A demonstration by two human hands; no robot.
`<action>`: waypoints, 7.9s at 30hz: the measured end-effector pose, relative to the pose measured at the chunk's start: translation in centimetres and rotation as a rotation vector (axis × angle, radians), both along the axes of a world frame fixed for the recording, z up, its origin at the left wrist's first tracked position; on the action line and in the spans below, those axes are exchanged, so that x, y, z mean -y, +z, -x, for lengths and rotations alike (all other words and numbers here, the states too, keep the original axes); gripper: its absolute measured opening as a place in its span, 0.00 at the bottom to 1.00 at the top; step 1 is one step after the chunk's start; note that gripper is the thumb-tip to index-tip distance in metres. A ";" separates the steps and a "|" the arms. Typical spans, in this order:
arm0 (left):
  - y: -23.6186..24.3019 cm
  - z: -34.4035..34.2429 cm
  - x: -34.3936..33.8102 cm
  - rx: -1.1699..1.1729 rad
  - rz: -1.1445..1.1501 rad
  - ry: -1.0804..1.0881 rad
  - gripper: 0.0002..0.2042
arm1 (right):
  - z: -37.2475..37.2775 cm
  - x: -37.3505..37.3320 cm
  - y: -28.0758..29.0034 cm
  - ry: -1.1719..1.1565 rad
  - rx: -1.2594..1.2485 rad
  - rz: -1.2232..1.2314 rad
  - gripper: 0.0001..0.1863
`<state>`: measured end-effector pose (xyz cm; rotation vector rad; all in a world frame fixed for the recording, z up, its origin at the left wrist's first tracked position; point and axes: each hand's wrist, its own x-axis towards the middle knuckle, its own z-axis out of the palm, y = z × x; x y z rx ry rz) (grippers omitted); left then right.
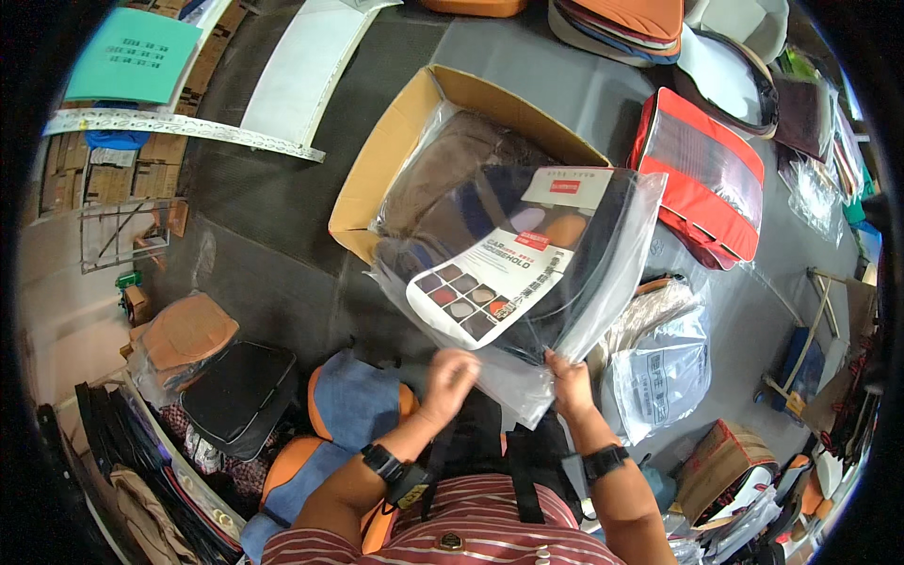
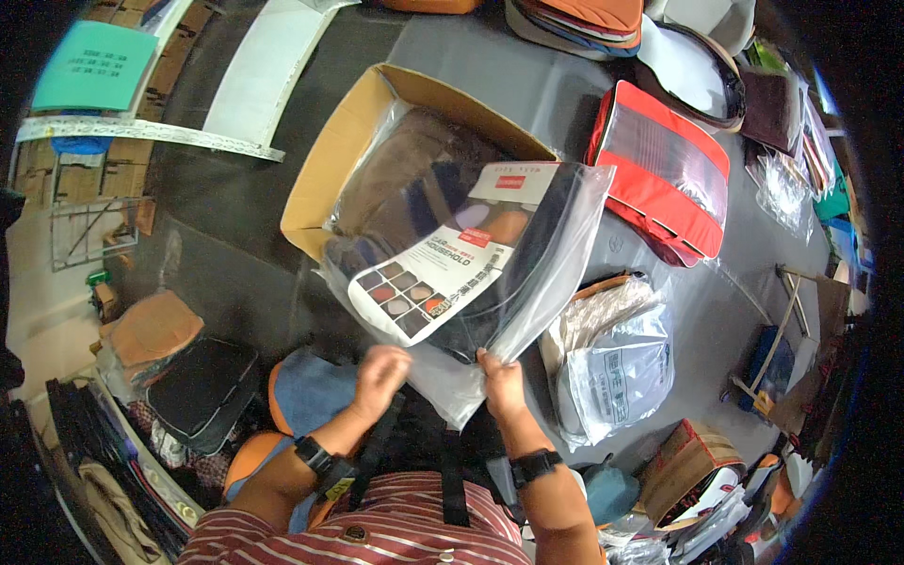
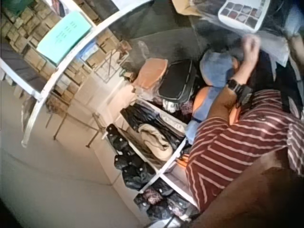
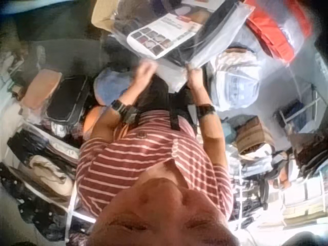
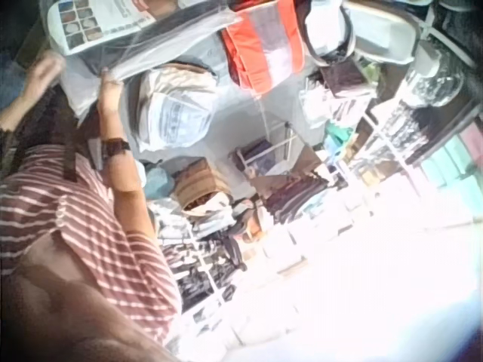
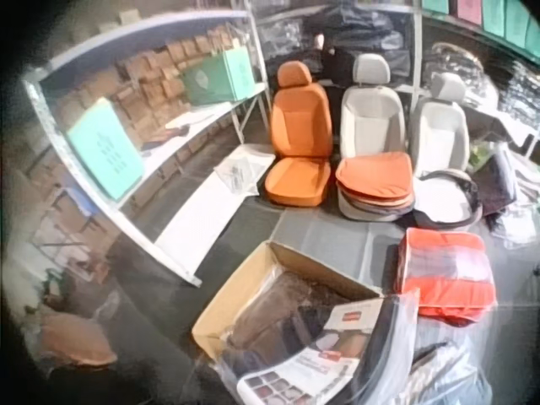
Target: The person unpacks several car seat cushions from a cardboard box. They remove each cushion from its plastic packaging, unfold it, and briefly display it before placing it aside. The process is repeated for multiple cushions of different colors.
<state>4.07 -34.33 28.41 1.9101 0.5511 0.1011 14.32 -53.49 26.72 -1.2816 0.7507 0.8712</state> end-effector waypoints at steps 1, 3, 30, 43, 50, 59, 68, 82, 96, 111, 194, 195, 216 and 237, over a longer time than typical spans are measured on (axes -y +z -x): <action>0.3 0.1 -1.7 -0.068 -0.154 0.136 0.10 | -1.0 0.1 2.6 -0.054 0.000 -0.037 0.07; -2.7 3.0 -3.9 -0.385 0.293 0.473 0.21 | -2.1 2.2 7.0 -0.045 0.058 -0.018 0.07; -3.8 -0.3 21.1 -0.523 0.032 -0.746 0.16 | 18.9 55.7 10.5 0.196 -0.232 0.741 0.09; -11.5 7.9 -0.4 -0.877 -0.159 -0.193 0.12 | -0.6 16.8 -6.0 0.614 0.236 0.192 0.13; -21.1 6.7 -14.1 -0.843 -0.174 0.046 0.17 | -5.6 -7.2 -16.3 0.476 0.253 0.204 0.20; -31.8 -2.3 -29.4 -0.231 0.311 0.999 0.15 | -5.3 -15.3 -37.4 0.326 -0.337 0.567 0.36; -30.6 -3.4 -28.4 -0.228 0.257 0.988 0.16 | -5.7 -15.7 -42.4 0.147 -0.409 0.425 0.52; -32.2 -2.3 -28.8 -0.200 0.228 0.931 0.14 | -8.1 -20.8 -29.1 -0.279 -0.153 0.109 0.15; -13.3 -0.7 -23.4 -0.523 1.508 0.597 0.41 | 2.9 4.1 9.5 -0.350 0.029 0.261 0.30; 3.9 -0.6 -7.4 -0.328 0.607 -0.026 0.05 | 10.3 22.2 3.9 -0.225 0.101 0.448 0.13; 28.3 -10.3 -3.4 -0.295 -0.241 -1.313 0.16 | 6.2 4.4 21.4 0.148 0.739 -0.053 0.08; 30.1 -10.1 -4.7 -0.257 -0.194 -1.319 0.16 | 5.0 7.0 20.1 0.033 0.922 0.197 0.11; 25.1 -8.1 -11.5 -0.176 -0.336 -1.181 0.12 | 4.7 12.6 12.7 -0.626 0.812 0.079 0.14; 22.2 -0.1 -20.8 0.061 -0.192 -0.484 0.09 | 9.3 19.6 9.7 -0.760 0.505 0.101 0.17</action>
